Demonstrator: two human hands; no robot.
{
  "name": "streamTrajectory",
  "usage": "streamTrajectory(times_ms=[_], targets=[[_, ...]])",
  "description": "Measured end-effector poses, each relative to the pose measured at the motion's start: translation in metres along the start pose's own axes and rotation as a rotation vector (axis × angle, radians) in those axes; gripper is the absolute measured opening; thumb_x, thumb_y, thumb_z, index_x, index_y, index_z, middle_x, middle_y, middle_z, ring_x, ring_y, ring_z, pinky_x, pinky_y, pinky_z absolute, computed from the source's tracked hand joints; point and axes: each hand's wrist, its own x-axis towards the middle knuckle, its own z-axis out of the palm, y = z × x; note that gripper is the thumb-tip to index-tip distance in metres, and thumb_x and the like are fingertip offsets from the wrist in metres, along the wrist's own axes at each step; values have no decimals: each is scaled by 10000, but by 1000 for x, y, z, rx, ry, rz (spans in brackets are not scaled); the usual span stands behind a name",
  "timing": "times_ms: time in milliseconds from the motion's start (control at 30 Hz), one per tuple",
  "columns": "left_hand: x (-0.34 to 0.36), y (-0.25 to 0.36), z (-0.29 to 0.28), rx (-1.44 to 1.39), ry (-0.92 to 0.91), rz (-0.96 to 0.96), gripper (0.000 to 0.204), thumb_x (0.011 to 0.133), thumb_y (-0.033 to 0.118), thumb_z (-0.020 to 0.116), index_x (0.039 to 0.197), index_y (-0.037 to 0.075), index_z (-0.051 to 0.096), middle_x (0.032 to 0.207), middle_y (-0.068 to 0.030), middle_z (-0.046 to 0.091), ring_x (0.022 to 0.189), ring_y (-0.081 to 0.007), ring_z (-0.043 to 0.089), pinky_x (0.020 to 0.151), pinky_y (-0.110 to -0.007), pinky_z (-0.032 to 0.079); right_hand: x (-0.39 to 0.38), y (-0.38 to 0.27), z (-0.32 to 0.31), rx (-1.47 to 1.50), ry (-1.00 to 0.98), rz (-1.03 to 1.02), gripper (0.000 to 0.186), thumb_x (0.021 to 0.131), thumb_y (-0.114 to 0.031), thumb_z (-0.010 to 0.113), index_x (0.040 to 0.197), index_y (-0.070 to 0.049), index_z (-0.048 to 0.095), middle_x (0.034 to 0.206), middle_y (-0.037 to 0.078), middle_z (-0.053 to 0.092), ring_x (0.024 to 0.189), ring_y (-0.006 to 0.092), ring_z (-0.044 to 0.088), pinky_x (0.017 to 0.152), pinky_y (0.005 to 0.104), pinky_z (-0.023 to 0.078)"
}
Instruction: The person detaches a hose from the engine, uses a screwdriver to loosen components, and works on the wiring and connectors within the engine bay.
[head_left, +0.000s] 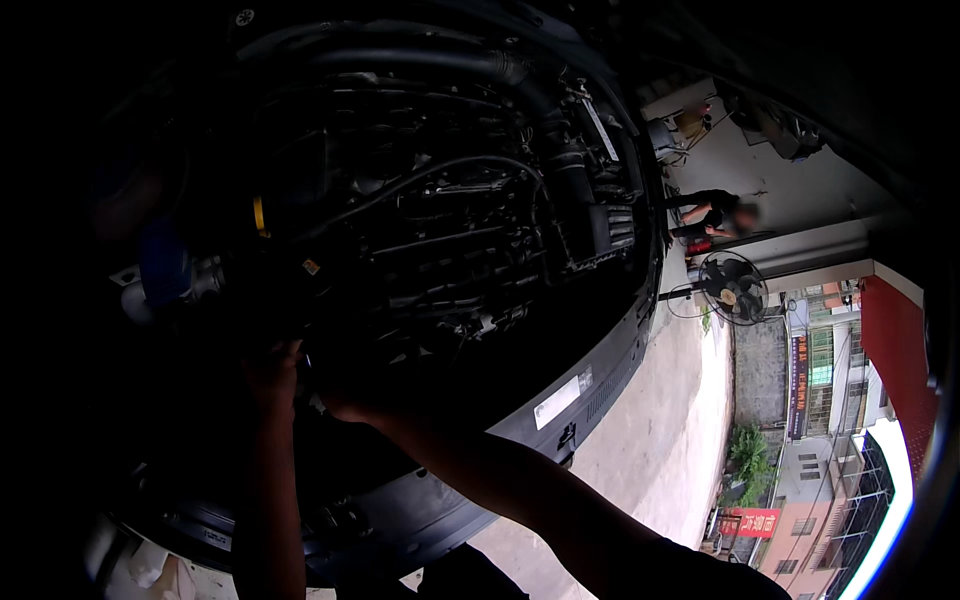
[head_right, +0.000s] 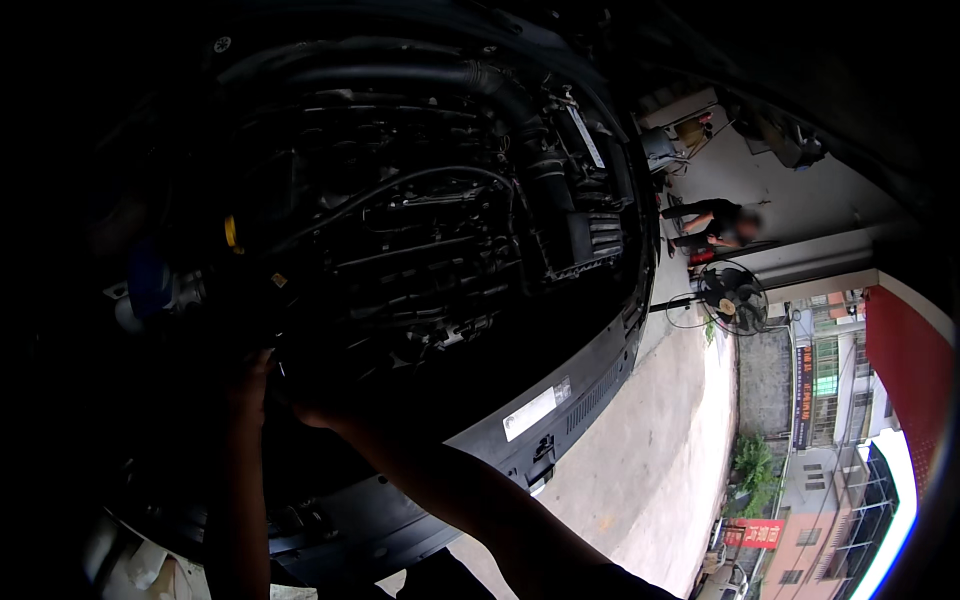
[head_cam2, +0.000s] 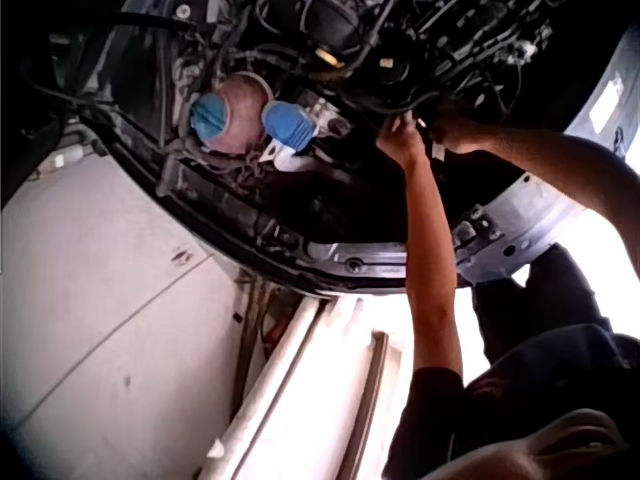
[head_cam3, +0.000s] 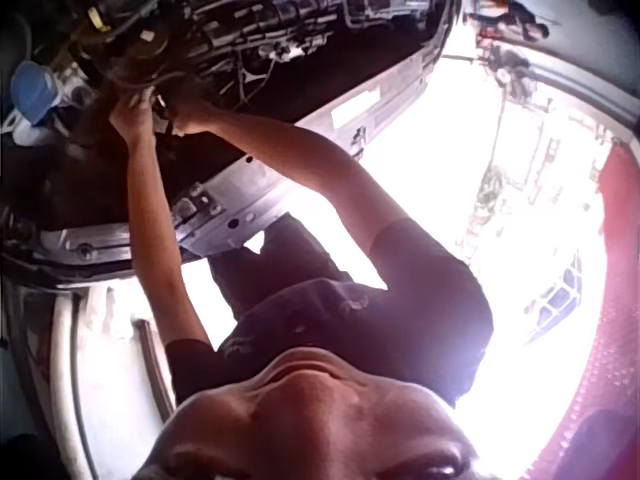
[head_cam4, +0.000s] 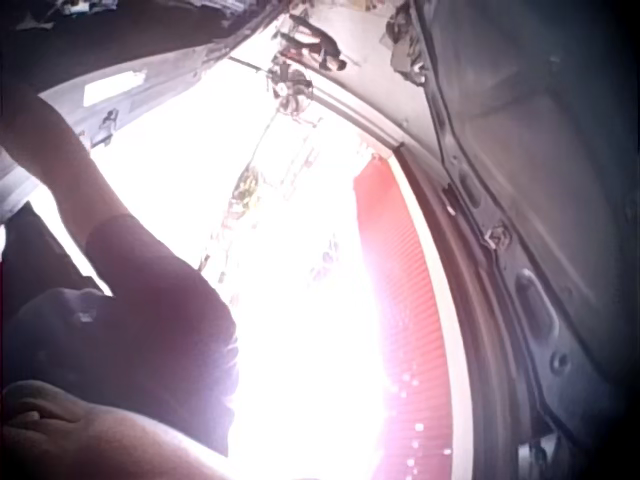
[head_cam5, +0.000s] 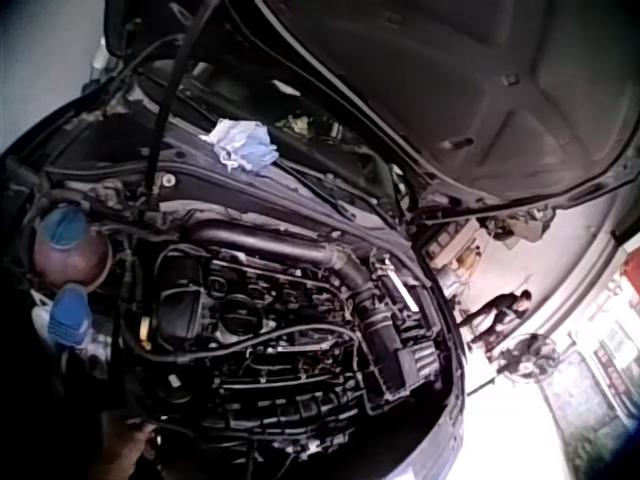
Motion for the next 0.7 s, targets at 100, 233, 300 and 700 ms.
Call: streamTrajectory(times_ms=[100, 233, 300, 700], targets=[[-1, 2, 9, 106, -92, -11, 179, 860, 141, 632, 971, 4, 666, 881, -87, 672, 802, -159, 636, 680, -294, 502, 26, 45, 55, -189, 37, -71, 323, 983, -191, 376, 1145, 14, 566, 754, 103, 634, 651, 164, 620, 591, 331, 513], [13, -4, -16, -256, -29, -42, 110, 853, 66, 622, 919, -3, 677, 875, -82, 675, 782, -150, 639, 623, -281, 501, -18, -41, -47, 1092, -146, 244, 415, 1001, -346, 406, 915, 11, 599, 565, 50, 544, 401, 94, 488, 368, 211, 391], [9, -9, -18, -307, -33, -52, 96, 847, 76, 644, 893, 2, 684, 838, -68, 673, 770, -139, 637, 615, -269, 491, -17, -38, -58, 1093, -262, 290, 405, 997, -322, 403, 889, 9, 610, 589, 62, 573, 437, 115, 535, 363, 224, 382], [3, -14, 2, -82, -30, 137, 166, 840, 143, 708, 878, -18, 694, 723, -19, 637, 636, -75, 562, 566, -236, 434, 28, 28, 56, 279, 403, -152, 198, 916, -125, 457, 960, 22, 581, 922, 212, 619, 858, 370, 623, 769, 438, 511]])
